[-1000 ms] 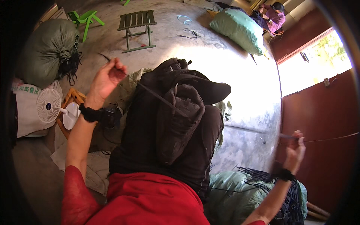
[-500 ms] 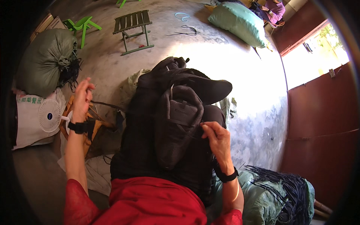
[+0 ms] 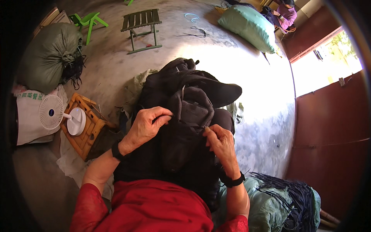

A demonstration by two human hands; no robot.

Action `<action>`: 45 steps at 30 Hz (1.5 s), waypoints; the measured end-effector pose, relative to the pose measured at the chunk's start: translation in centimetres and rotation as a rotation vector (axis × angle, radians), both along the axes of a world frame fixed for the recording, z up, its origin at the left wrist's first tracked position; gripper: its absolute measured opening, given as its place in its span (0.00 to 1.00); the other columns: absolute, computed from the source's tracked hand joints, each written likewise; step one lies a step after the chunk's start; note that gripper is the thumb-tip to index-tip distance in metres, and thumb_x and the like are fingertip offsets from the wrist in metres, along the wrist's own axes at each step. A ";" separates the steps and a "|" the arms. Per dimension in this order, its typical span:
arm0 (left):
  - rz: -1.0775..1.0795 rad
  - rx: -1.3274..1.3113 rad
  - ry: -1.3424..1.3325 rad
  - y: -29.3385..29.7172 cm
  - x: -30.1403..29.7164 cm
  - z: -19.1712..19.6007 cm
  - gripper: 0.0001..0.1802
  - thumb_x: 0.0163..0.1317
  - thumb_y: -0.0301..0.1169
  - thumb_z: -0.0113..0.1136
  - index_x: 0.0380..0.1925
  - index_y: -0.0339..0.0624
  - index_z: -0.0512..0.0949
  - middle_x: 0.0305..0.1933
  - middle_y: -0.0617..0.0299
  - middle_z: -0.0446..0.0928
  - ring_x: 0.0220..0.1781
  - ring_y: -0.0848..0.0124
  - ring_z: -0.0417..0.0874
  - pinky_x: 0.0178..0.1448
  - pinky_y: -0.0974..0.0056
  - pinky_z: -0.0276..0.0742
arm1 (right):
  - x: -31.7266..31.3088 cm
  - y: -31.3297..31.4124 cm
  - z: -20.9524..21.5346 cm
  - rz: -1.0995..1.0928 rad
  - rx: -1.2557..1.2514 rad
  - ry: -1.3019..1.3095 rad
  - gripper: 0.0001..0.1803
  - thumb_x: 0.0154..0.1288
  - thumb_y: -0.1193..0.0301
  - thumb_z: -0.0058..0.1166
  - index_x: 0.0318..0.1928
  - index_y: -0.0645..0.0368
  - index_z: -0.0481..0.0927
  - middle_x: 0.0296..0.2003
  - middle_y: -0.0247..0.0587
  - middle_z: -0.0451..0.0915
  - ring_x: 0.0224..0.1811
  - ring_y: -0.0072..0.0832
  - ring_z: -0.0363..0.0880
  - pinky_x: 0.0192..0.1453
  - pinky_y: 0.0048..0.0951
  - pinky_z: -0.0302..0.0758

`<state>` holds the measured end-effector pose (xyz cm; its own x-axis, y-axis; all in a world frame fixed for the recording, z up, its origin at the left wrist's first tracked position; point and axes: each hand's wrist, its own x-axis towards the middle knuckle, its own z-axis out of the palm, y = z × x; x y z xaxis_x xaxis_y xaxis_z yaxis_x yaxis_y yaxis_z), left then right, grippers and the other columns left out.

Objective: The recorder is lacing and adjusting the shoelaces on a pair of black sneakers.

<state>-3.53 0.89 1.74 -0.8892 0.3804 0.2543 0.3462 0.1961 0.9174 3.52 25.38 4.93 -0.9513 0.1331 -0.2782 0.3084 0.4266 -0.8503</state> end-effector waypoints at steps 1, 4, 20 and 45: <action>0.005 0.001 0.001 -0.1 0.2 -0.1 0.05 0.62 0.22 0.61 0.38 0.34 0.80 0.29 0.57 0.81 0.30 0.74 0.83 0.35 0.68 0.77 | 0.1 -0.4 0.0 0.005 0.001 0.001 0.15 0.69 0.63 0.54 0.30 0.61 0.81 0.18 0.34 0.77 0.18 0.22 0.75 0.23 0.26 0.68; 0.033 -0.040 0.095 -0.4 0.5 -0.7 0.06 0.63 0.22 0.61 0.39 0.35 0.81 0.30 0.56 0.82 0.30 0.72 0.84 0.34 0.68 0.78 | 0.2 -2.1 0.4 0.104 0.766 0.457 0.13 0.66 0.64 0.55 0.27 0.58 0.79 0.20 0.41 0.80 0.19 0.36 0.78 0.24 0.35 0.71; 0.130 -0.066 0.172 0.7 -0.3 -0.8 0.02 0.58 0.24 0.60 0.31 0.39 0.77 0.30 0.54 0.79 0.28 0.58 0.82 0.32 0.59 0.76 | -0.9 -0.7 0.7 0.179 0.225 0.013 0.17 0.75 0.63 0.46 0.32 0.63 0.76 0.15 0.37 0.75 0.16 0.22 0.73 0.22 0.26 0.68; -0.429 -0.385 0.567 0.4 -5.5 2.8 0.08 0.51 0.21 0.64 0.30 0.41 0.75 0.43 0.60 0.74 0.51 0.60 0.77 0.52 0.56 0.75 | -5.1 3.0 2.4 0.790 0.796 0.638 0.17 0.51 0.68 0.67 0.38 0.54 0.72 0.49 0.40 0.75 0.54 0.42 0.77 0.51 0.41 0.77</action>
